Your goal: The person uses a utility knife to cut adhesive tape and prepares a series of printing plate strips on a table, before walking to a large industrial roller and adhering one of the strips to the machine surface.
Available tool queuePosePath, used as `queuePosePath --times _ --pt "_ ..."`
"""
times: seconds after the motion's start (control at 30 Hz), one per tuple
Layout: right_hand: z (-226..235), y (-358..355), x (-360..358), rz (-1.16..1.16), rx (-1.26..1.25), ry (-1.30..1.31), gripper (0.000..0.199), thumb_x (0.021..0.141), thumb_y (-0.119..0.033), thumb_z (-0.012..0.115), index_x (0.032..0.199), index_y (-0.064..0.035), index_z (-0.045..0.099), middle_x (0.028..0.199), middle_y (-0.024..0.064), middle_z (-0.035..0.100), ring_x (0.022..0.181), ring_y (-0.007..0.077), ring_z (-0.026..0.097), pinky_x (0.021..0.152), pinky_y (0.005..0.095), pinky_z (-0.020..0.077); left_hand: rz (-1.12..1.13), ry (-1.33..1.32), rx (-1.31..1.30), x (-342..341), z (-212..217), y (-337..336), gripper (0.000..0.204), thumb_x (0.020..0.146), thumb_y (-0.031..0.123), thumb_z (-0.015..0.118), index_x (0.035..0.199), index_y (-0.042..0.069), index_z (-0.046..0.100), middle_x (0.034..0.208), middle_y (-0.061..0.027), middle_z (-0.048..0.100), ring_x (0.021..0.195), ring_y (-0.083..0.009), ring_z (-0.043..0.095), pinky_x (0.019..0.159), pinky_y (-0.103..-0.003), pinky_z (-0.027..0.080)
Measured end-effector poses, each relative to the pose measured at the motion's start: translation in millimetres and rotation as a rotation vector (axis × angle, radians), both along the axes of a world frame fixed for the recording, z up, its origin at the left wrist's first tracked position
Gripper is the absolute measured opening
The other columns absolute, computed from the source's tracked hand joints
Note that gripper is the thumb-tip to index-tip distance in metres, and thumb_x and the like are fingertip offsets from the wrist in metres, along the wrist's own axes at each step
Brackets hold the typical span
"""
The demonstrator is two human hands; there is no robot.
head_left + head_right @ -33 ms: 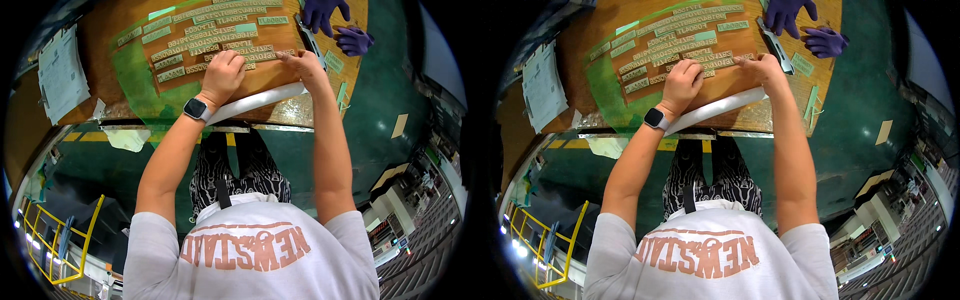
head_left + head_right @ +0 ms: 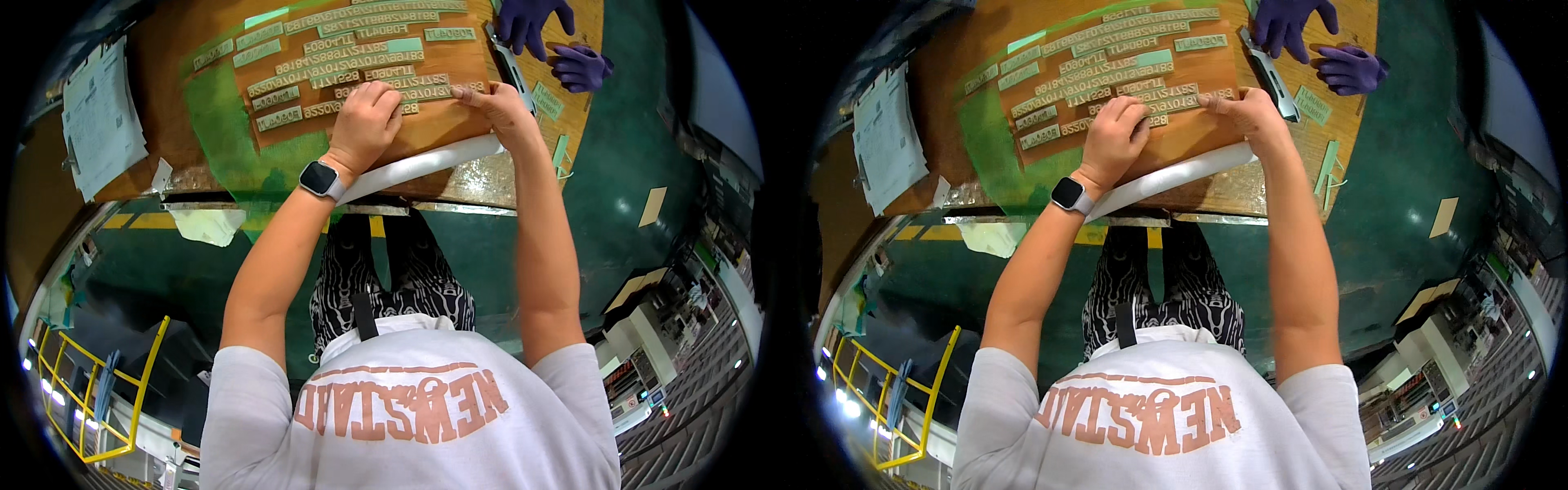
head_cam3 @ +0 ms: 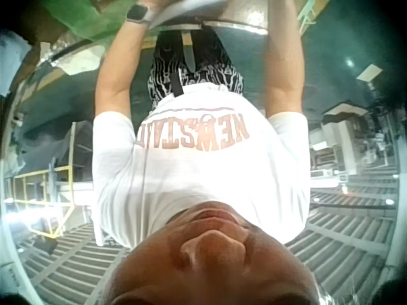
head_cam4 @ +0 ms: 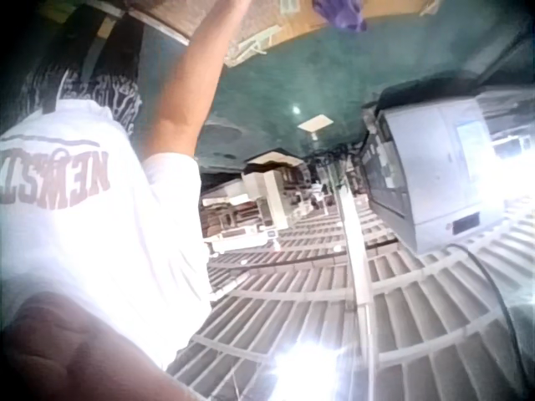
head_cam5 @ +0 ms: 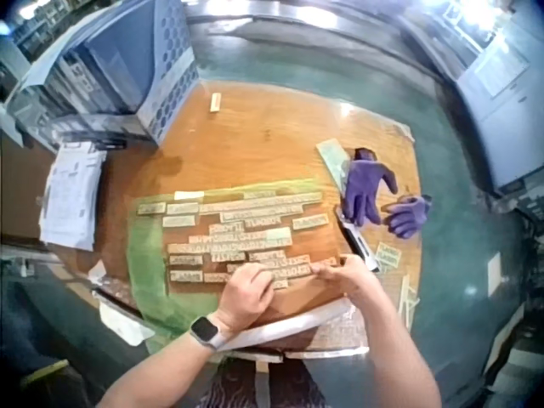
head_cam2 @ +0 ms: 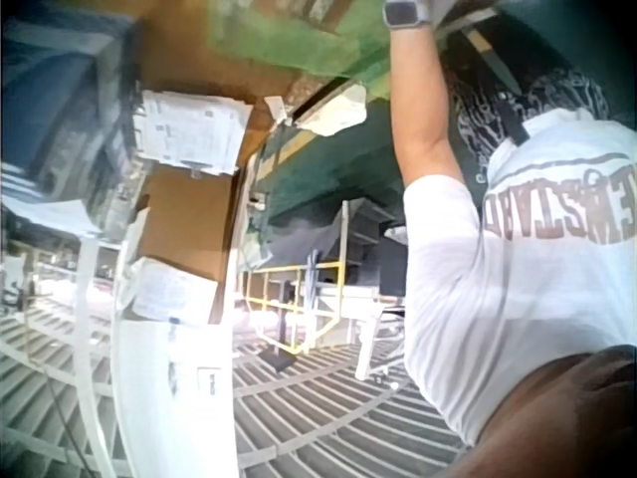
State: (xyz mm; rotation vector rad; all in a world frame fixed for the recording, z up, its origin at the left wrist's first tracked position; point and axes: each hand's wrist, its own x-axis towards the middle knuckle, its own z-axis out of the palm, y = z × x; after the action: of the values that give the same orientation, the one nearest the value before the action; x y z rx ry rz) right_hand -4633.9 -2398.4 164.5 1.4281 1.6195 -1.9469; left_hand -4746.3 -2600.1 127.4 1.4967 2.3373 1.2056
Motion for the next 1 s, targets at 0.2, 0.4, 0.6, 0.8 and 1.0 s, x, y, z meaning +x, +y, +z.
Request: queuePosePath --times 0.2,0.4,0.6,0.8,1.0 --pt "34 -27 4 -0.035 -0.317 0.08 0.042 0.081 -0.011 0.072 0.118 0.0017 0.057 0.113 0.0093 0.064 0.102 0.0178 0.061 0.089 0.0315 0.0465 0.128 -0.165 0.001 11 34 -23 0.012 0.079 0.003 0.065 0.09 0.002 0.06 0.094 -0.0107 0.058 0.084 -0.0287 0.058 0.073 -0.036 0.048" --pt "24 -61 29 -0.267 -0.508 0.29 0.042 0.083 -0.007 0.067 0.123 0.0001 0.053 0.115 0.0108 0.062 0.104 0.0222 0.06 0.085 0.0369 0.0511 0.285 -0.449 -0.05 27 68 -47 0.013 0.081 0.005 0.066 0.091 -0.003 0.063 0.097 -0.0134 0.063 0.086 -0.0272 0.061 0.075 -0.033 0.048" --pt "14 -94 36 -0.327 -0.427 0.479 0.051 0.08 -0.005 0.068 0.126 0.0021 0.049 0.119 0.0115 0.059 0.109 0.0232 0.058 0.093 0.0373 0.0482 0.331 -0.512 -0.099 31 87 -61 0.021 0.08 0.007 0.07 0.097 -0.005 0.067 0.104 -0.0149 0.066 0.094 -0.0256 0.063 0.083 -0.032 0.049" --pt "16 -107 34 -0.337 -0.418 0.457 0.049 0.078 -0.007 0.07 0.123 -0.0002 0.053 0.115 0.0076 0.061 0.104 0.019 0.058 0.088 0.0334 0.048 0.403 -0.488 -0.115 35 93 -62 0.02 0.08 0.005 0.071 0.096 -0.006 0.066 0.102 -0.0156 0.067 0.095 -0.0246 0.064 0.083 -0.032 0.049" --pt "9 -113 35 -0.339 -0.425 0.485 0.047 0.078 -0.007 0.07 0.122 -0.0007 0.053 0.113 0.0064 0.061 0.1 0.0176 0.058 0.084 0.0317 0.0487 0.41 -0.411 -0.175 38 92 -60 0.018 0.081 0.004 0.068 0.095 -0.006 0.066 0.103 -0.0161 0.067 0.095 -0.0252 0.065 0.083 -0.032 0.049"
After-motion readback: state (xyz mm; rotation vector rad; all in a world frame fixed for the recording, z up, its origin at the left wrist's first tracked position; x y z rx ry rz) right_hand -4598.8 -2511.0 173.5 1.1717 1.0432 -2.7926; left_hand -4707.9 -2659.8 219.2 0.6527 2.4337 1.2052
